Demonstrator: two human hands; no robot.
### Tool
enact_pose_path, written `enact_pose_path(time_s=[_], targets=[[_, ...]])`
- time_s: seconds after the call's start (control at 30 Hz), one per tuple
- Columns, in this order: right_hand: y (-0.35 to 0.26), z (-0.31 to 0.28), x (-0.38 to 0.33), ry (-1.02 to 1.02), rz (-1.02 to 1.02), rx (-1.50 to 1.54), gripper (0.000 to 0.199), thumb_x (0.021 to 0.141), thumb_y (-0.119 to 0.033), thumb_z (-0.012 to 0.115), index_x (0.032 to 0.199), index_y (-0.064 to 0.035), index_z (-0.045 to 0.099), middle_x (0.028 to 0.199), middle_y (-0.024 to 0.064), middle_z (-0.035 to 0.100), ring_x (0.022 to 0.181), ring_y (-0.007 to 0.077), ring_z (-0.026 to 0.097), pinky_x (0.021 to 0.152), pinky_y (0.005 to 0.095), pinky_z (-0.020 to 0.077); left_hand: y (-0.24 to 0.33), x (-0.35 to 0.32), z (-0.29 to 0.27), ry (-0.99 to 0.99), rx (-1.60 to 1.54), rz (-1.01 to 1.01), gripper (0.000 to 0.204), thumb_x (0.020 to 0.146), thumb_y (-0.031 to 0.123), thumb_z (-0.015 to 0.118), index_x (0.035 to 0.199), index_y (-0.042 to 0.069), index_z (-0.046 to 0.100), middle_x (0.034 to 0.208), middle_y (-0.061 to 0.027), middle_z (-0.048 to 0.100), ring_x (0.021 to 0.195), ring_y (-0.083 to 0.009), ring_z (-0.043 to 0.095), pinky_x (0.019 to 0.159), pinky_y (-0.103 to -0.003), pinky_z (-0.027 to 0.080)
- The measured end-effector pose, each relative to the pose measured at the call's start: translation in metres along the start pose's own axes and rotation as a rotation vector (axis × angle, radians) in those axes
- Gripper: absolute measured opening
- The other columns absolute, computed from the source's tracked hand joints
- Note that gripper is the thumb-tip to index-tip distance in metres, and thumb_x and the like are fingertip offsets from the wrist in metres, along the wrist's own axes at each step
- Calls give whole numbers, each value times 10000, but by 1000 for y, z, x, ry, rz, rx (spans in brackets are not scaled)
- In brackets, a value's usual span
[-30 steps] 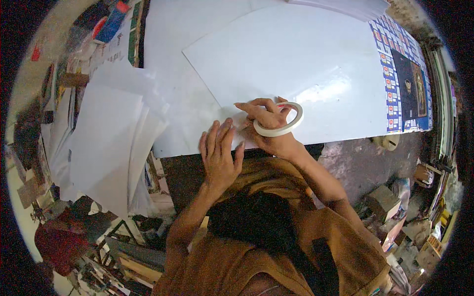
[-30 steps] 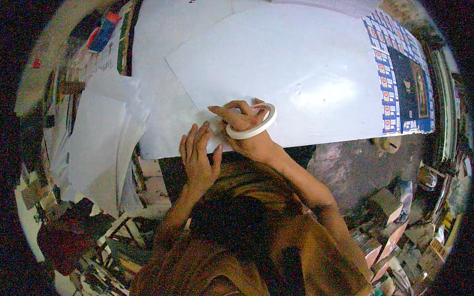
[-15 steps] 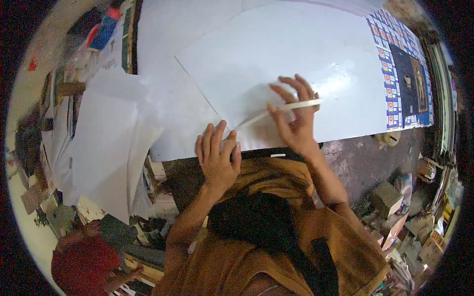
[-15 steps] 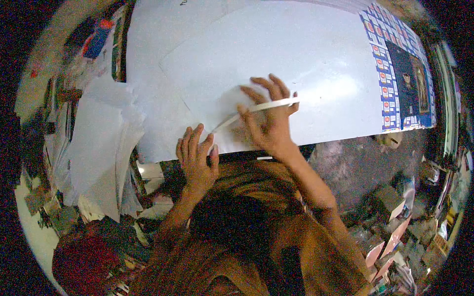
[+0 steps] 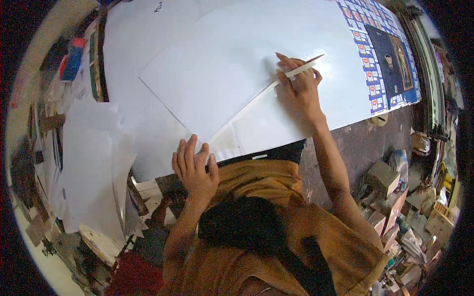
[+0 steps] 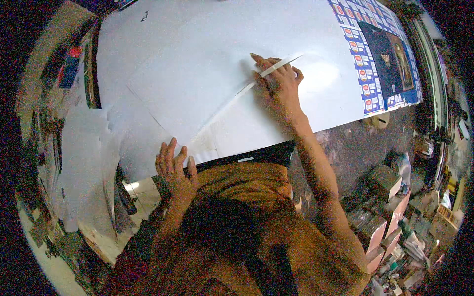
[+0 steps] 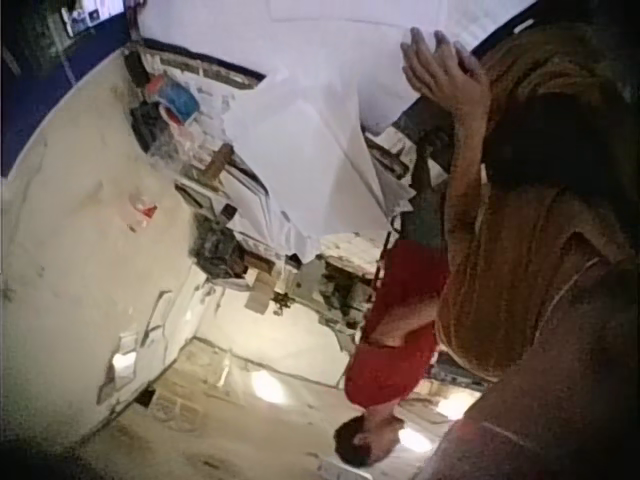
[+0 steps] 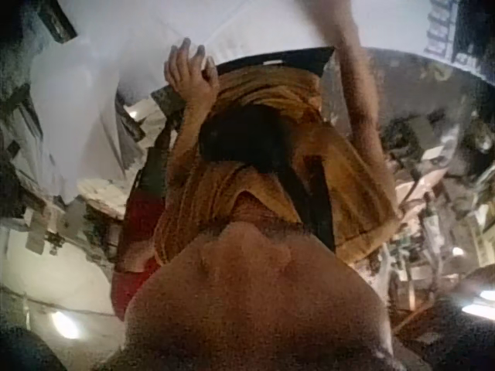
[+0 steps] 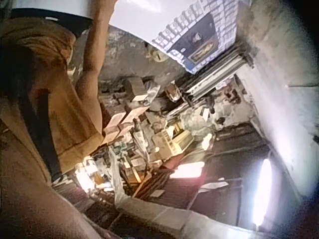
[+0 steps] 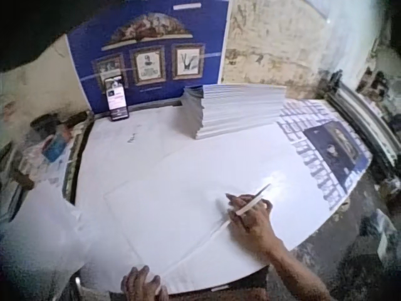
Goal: The person organizes and stacks large white paper sheets on a work surface, using a circular roll to apply pressure or mark the sheets, and then gathers and flips through a large stack of the paper.
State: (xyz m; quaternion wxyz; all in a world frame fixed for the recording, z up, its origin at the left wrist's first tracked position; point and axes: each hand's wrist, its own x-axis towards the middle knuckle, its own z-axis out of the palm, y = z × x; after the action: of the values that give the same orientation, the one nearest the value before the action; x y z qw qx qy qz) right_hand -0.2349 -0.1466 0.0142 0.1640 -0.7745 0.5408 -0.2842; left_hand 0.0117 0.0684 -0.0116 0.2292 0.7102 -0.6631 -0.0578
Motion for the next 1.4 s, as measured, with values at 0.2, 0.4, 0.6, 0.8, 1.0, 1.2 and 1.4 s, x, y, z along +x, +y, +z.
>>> enact_pose_path(time_s=[0.2, 0.4, 0.6, 0.8, 1.0, 1.2, 1.4], targets=[[7, 5, 1, -24, -55, -114, 511, 872, -203, 667, 1368, -291, 586, 1222, 44, 615, 1218, 243, 509, 1039, 591, 251, 3, 4, -7, -96, 41, 12, 356, 931, 188, 589, 1265, 70, 547, 1490, -164, 433, 1409, -414, 341, 1132, -607, 222], [2, 2, 2, -22, -79, -145, 471, 877, -163, 655, 1338, -250, 615, 1209, 47, 622, 1214, 236, 516, 1056, 551, 234, 2, 1, -2, -31, 13, 22, 329, 943, 193, 573, 1247, 68, 560, 1493, -162, 432, 1411, -405, 342, 1140, -597, 207], [-1, 6, -1, -11, -107, -213, 420, 897, -184, 645, 1316, -211, 634, 1191, 51, 630, 1206, 227, 527, 1069, 526, 222, 4, 1, -8, -63, 23, 5, 339, 942, 187, 575, 1257, 60, 563, 1485, -167, 445, 1407, -397, 348, 1145, -568, 221], [-40, 34, -39, -89, -146, -170, 449, 842, -234, 687, 1287, -232, 627, 1197, -4, 627, 1190, 216, 542, 1000, 602, 264, 26, 43, -33, 107, -252, -52, 395, 973, 135, 518, 1345, -1, 515, 1497, -197, 424, 1399, -414, 347, 1160, -521, 254], [-98, 59, -71, -56, -140, 2, 417, 831, -232, 645, 1249, -223, 638, 1135, 2, 630, 1136, 227, 562, 959, 585, 246, 28, 84, 8, -94, 65, 37, 500, 1020, 169, 422, 1503, 58, 355, 1599, -172, 266, 1474, -402, 232, 1190, -550, 197], [-43, 18, -60, 205, -39, 161, 417, 802, -153, 731, 1214, -177, 672, 1084, 39, 670, 1098, 247, 586, 969, 485, 276, 25, 83, 10, -176, 144, -19, 527, 1026, 206, 425, 1540, 144, 326, 1635, -118, 203, 1496, -390, 174, 1191, -558, 186], [-21, 0, -48, 204, 24, 137, 349, 835, -92, 713, 1178, -155, 703, 1063, 52, 673, 1081, 261, 583, 1016, 454, 339, 25, 83, 12, -169, 136, -18, 520, 1033, 220, 424, 1540, 154, 329, 1632, -114, 213, 1492, -390, 188, 1190, -557, 190]])
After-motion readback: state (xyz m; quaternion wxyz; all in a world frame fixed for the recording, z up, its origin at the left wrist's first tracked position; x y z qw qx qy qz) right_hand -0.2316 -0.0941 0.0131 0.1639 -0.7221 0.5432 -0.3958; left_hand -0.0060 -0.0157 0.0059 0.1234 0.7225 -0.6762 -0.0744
